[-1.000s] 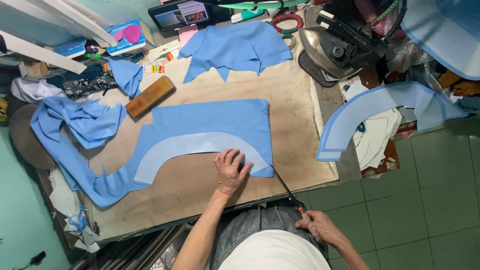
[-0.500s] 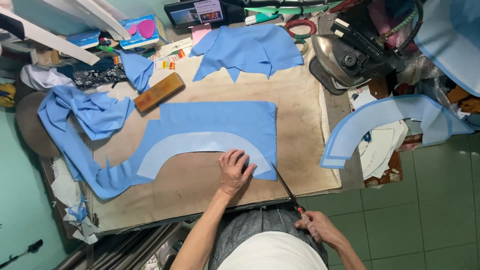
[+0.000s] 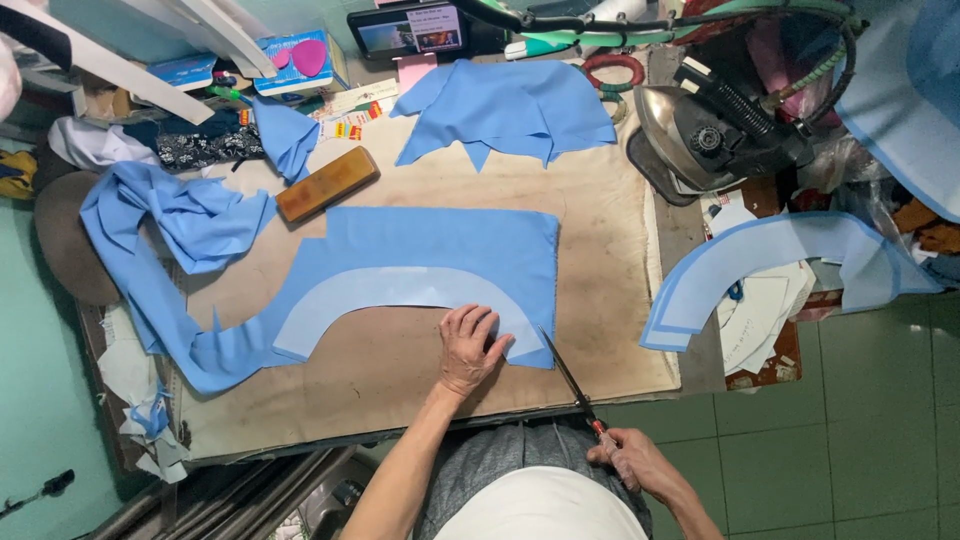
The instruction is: The person cuts light blue fabric using shears, following a curved paper pattern placed on a work table. They trim the fabric along the pattern's edge, remove the cut piece, and repeat the process with another fabric piece.
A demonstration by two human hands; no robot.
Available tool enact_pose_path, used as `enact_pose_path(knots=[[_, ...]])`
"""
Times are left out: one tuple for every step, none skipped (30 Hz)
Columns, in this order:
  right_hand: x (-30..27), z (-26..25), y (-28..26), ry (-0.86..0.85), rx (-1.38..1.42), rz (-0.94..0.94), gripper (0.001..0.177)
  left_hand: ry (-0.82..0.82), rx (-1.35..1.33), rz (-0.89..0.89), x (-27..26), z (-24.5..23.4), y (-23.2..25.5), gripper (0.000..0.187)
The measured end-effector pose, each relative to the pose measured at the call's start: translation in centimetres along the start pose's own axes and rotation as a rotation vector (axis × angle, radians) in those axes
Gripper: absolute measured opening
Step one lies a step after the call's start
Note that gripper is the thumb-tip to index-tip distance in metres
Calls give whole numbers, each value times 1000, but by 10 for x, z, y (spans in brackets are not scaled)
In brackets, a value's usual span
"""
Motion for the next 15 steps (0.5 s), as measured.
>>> enact_pose_path(knots=[[9, -2, 3, -29, 1, -56, 16, 8, 4, -4, -1, 1, -1, 38], [17, -5, 7, -59, 2, -112, 28, 15, 7, -7, -3, 1, -1, 40], [17, -4, 3, -58, -1, -113, 28, 17, 9, -9, -3, 2, -1, 40], [16, -3, 0, -65, 37, -83, 12, 12, 0, -14, -4, 2, -2, 39], [16, -2, -2, -72, 74, -52, 12, 6, -8, -20, -5, 3, -2, 37], [21, -3, 1, -72, 70, -52, 12, 7, -6, -22, -5, 2, -2, 37], [26, -5, 2, -56, 18, -97, 12, 13, -6, -14, -4, 2, -2, 35], [31, -7, 3, -39, -35, -143, 27, 19, -5, -6, -3, 2, -2, 32], [39, -6, 2, -39, -38, -144, 27, 21, -3, -7, -2, 1, -2, 32], [48, -4, 4, -132, 317, 65, 17, 25, -1, -5, -1, 1, -2, 31], [56, -1, 7, -231, 673, 275, 25, 28, 1, -4, -1, 0, -1, 31], [39, 1, 0, -230, 669, 276, 25, 29, 3, -7, -1, 0, -2, 31], [22, 1, -8, -112, 318, 123, 24, 31, -3, -6, 0, 0, -2, 30], [5, 1, -17, -1, -26, -34, 44, 34, -10, -4, 0, 0, -2, 29], [15, -1, -12, -1, -30, -33, 44, 34, -9, -8, 0, 0, -2, 29]])
Point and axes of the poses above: each hand's wrist, its own x-axis towards the middle knuckle, its own z-axis out of the palm, y = z × x, the point moved 2 cm from there along x, towards the middle knuckle, and after that the axes turned 10 degrees about z, right-handed, at the moved point
